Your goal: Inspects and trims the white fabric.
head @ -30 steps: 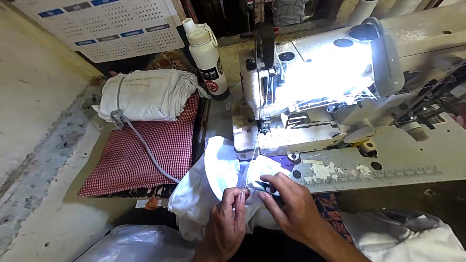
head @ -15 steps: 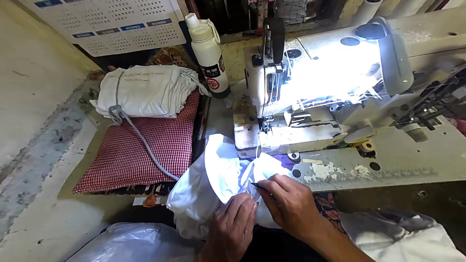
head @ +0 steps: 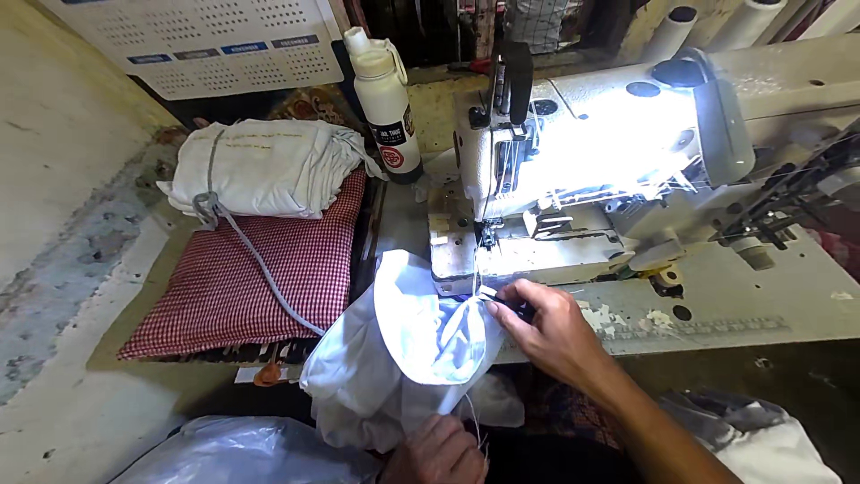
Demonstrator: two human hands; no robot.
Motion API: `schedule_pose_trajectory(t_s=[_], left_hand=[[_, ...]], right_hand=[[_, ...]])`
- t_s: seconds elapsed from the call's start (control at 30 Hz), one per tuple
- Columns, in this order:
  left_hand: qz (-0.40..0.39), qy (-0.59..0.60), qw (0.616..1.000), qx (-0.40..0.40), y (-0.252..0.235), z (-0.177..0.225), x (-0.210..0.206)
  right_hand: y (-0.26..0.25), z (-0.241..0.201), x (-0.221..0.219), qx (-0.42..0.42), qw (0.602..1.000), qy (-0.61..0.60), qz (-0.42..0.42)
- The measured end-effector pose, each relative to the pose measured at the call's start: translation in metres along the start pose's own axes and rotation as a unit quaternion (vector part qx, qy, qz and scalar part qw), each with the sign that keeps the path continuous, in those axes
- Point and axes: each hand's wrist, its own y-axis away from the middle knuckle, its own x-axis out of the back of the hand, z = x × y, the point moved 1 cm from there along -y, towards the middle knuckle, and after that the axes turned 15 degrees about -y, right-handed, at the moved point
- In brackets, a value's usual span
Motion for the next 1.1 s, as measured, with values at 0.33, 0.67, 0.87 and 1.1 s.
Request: schedule_pose_trajectory(t_s=[0.33, 0.67, 0.87, 1.1], left_hand=[[-0.255, -0.044, 0.955, 0.142, 0.028, -0.012, -0.008], [-0.154, -0.041, 0.975, 0.153, 0.034, -0.021, -0.011], [-0.093, -0.040, 0.977, 0.190, 0.035, -0.029, -0.004], [-0.066, -0.061, 0.936, 0.340, 0.067, -0.049, 0.002]], right_hand=[[-0.028, -0.008, 0.004, -0.095, 0.984, -0.017, -0.148], [-0.022, 0.009, -0.001, -0.070, 0.984, -0.143, -0.085], [0.003, 0.017, 0.002, -0.047, 0.968, -0.246, 0.014], [0.053, 0.033, -0.011, 0.027, 0.971, -0.234, 0.053]])
